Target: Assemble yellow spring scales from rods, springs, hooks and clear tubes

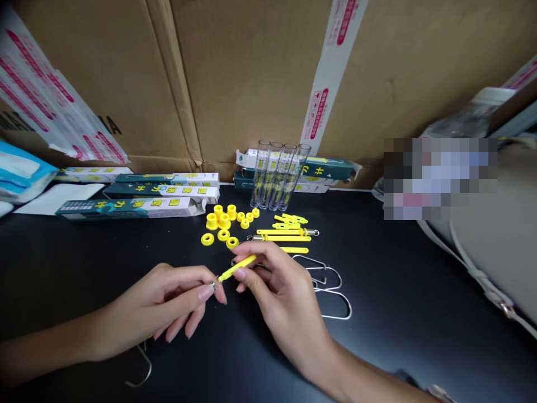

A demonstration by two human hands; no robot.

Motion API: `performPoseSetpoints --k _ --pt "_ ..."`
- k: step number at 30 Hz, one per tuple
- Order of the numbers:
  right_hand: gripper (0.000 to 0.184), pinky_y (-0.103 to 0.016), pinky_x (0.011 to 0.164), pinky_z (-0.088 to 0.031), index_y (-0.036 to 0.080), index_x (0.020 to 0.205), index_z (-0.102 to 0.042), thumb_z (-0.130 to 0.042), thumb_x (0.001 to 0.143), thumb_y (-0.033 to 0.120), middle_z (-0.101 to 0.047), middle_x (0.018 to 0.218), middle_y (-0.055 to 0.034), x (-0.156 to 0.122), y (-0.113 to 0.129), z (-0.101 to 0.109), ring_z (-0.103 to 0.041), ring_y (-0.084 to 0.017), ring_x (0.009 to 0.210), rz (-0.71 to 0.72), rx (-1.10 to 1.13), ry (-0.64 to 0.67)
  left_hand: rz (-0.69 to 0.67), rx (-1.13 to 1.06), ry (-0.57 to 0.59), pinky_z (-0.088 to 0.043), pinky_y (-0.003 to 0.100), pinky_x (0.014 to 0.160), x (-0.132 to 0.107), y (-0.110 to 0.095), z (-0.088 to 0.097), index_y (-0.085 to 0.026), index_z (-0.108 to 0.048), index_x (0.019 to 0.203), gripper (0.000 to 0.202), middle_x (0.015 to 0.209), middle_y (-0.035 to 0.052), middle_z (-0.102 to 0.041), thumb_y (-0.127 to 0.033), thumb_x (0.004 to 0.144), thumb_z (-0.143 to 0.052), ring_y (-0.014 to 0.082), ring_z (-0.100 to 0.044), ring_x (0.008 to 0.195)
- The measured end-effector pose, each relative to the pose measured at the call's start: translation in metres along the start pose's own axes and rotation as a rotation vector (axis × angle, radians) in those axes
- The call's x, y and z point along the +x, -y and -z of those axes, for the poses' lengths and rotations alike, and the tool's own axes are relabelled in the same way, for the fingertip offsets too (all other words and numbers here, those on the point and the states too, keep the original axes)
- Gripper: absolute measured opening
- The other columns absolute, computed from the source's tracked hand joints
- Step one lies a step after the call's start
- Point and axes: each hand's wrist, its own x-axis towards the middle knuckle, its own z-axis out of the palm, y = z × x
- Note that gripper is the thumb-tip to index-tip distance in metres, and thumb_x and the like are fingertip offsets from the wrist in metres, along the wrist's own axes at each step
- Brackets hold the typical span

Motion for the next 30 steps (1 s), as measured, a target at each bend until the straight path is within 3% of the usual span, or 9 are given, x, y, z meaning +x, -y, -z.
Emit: performPoseSetpoints --k 4,9,16,21,23,27,30 --pt "0.018 -0.018 0.067 -0.058 0.028 0.101 -0.07 -0.074 0.088 0.016 -0.07 0.092 0.0023 0.004 0.006 0.001 -0.066 -0.01 0.073 0.003 0.125 -0.06 0.037 -0.022 0.008 -0.036 0.013 0.04 0.0 -0.002 0.0 -0.02 -0.07 0.108 0.028 0.059 -0.0055 -0.062 -0.036 0.101 -0.049 0.0057 -0.047 0.041" --pt "0.025 -0.018 0.079 -0.057 0.026 0.105 -0.069 -0.081 0.084 0.021 -0.072 0.089 0.0018 0.009 0.012 0.008 -0.069 -0.011 0.083 -0.064 0.204 -0.13 0.078 -0.084 -0.005 -0.036 0.013 0.038 0.001 -0.001 -0.001 -0.019 -0.066 0.114 0.032 0.059 -0.0046 -0.062 -0.042 0.1 -0.049 0.007 -0.05 0.04" --pt "0.032 -0.032 0.085 -0.062 0.024 0.109 -0.068 -0.083 0.081 0.024 -0.073 0.093 -0.0015 0.012 0.016 0.013 -0.077 -0.021 0.091 -0.154 0.297 -0.172 0.066 -0.291 -0.073 -0.051 0.018 0.045 0.002 0.002 -0.003 -0.015 -0.067 0.104 0.038 0.064 0.0015 -0.068 -0.049 0.098 -0.051 0.0119 -0.064 0.047" --pt "0.037 -0.037 0.086 -0.064 0.024 0.11 -0.067 -0.085 0.078 0.026 -0.074 0.096 -0.0026 0.013 0.019 0.013 -0.078 -0.022 0.087 -0.186 0.306 -0.194 0.132 -0.396 -0.1 -0.052 0.019 0.041 0.005 -0.001 -0.005 -0.014 -0.067 0.113 0.048 0.064 0.0031 -0.07 -0.056 0.095 -0.053 0.014 -0.066 0.045" --pt "0.038 -0.036 0.085 -0.065 0.024 0.111 -0.067 -0.085 0.078 0.025 -0.074 0.096 -0.0028 0.012 0.019 0.013 -0.078 -0.022 0.088 -0.192 0.308 -0.192 0.151 -0.383 -0.09 -0.048 0.017 0.038 0.005 -0.001 -0.003 -0.015 -0.067 0.112 0.046 0.064 0.0025 -0.069 -0.055 0.095 -0.053 0.0124 -0.063 0.042" --pt "0.034 -0.032 0.082 -0.064 0.023 0.108 -0.07 -0.085 0.078 0.026 -0.077 0.097 -0.005 0.01 0.018 0.014 -0.076 -0.023 0.096 -0.194 0.276 -0.205 0.132 -0.29 -0.079 -0.024 0.009 0.029 0.004 0.001 0.001 -0.016 -0.067 0.098 0.04 0.054 -0.0024 -0.063 -0.051 0.099 -0.049 0.0037 -0.044 0.028" --pt "0.032 -0.033 0.082 -0.065 0.023 0.106 -0.07 -0.085 0.078 0.027 -0.077 0.096 -0.005 0.01 0.019 0.015 -0.076 -0.023 0.093 -0.195 0.26 -0.21 0.131 -0.28 -0.06 -0.021 0.01 0.029 0.003 0.002 0.002 -0.016 -0.065 0.096 0.039 0.054 -0.0032 -0.062 -0.051 0.1 -0.047 0.0034 -0.043 0.028"
